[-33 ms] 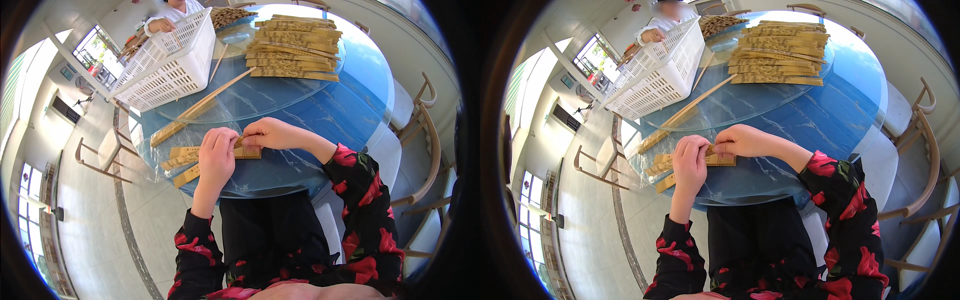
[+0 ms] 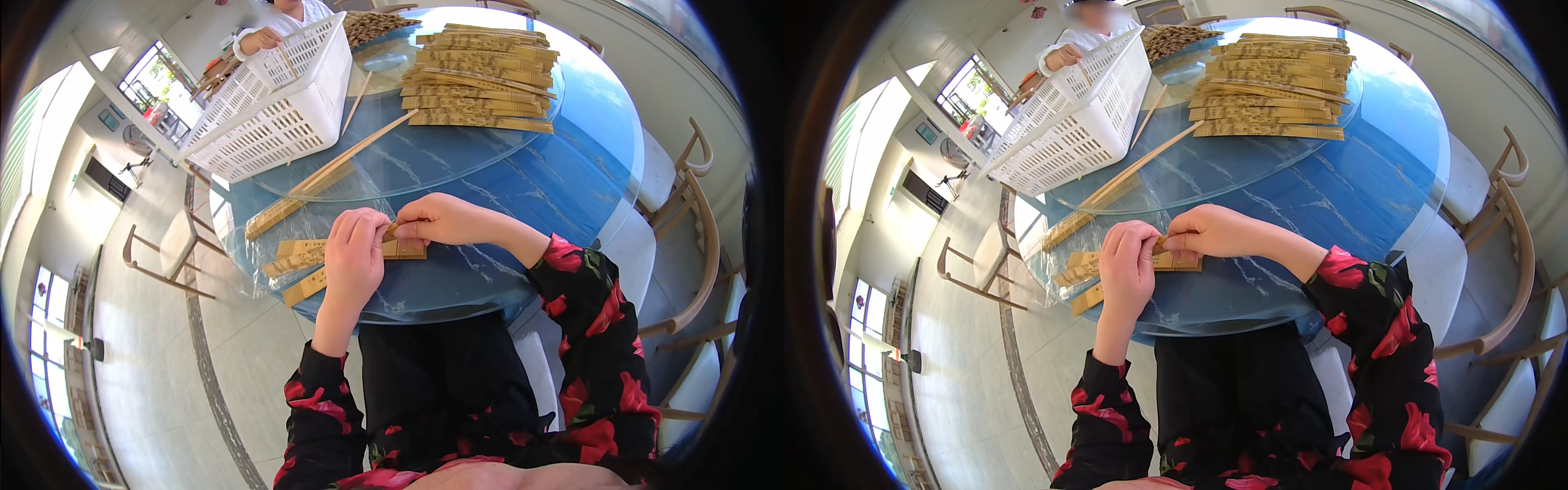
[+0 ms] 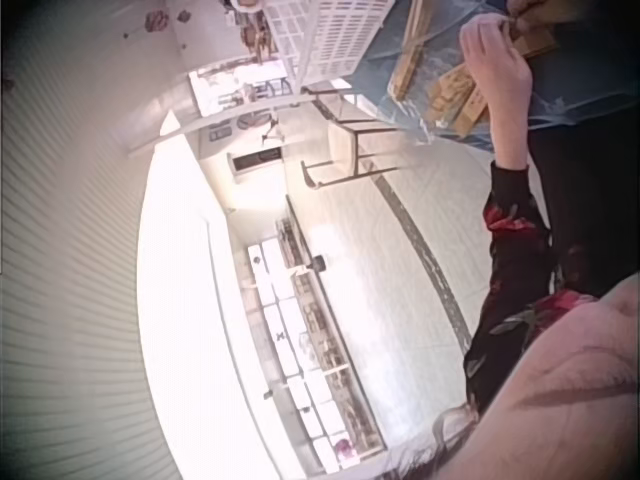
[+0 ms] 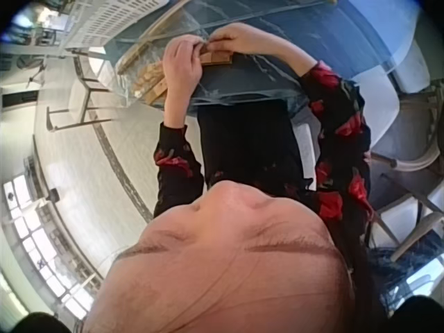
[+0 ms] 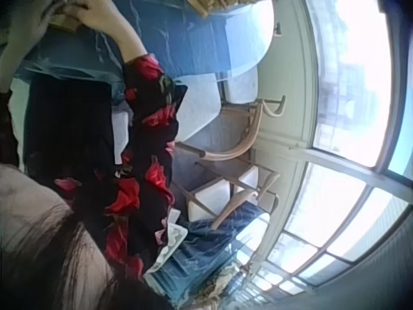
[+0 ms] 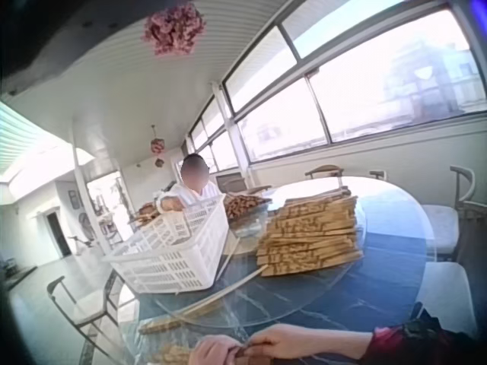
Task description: The person inserts thin wooden sticks into pre-cut slots on rectangular bamboo strips, then places the assembled pieces into a white basket. The person repeats this process for multiple bamboo strips.
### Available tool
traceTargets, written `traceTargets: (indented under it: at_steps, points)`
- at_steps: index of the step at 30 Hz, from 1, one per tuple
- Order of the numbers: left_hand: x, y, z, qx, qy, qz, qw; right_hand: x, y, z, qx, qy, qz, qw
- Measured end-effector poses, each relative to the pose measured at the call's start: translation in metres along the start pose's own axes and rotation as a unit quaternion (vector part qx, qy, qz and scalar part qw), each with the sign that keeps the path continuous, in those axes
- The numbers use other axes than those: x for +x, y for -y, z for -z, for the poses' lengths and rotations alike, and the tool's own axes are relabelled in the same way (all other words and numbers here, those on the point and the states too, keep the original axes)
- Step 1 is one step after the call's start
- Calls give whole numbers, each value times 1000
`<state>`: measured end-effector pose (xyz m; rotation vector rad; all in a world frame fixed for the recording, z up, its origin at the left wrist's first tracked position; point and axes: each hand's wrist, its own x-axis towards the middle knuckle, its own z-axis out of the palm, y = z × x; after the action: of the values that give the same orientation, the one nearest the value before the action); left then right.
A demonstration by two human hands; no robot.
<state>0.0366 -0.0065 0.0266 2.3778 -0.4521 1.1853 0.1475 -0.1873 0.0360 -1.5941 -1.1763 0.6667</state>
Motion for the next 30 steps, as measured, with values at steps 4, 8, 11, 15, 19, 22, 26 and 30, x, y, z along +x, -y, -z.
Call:
traceTargets:
  at_steps: [4, 8, 11, 15, 19, 22, 26, 30]
  points:
    - [1, -1, 1, -2, 3, -5, 1000, 3, 1, -5, 39, 16, -38, 998]
    - [0, 1, 2, 10, 9, -7, 1000, 4, 5, -6, 57, 2, -42, 998]
    - [6, -2, 3, 42, -1, 2, 999, 4, 1, -1, 41, -31, -42, 998]
    - [4, 2, 7, 109, 33, 38, 993, -3, -1, 12, 84, -79, -59, 992]
    - [-3, 8, 6, 121, 102, 77, 985, -9, 6, 25, 90, -14, -78, 993]
    - [-5, 8, 5, 135, 106, 44, 984, -11, 8, 23, 105, 45, -89, 989]
    - [-6, 9, 3, 160, 122, 24, 979, -11, 6, 22, 90, 51, -102, 989]
    - [-7, 8, -1, 191, 121, 42, 973, -5, 7, 21, -3, -64, -80, 995]
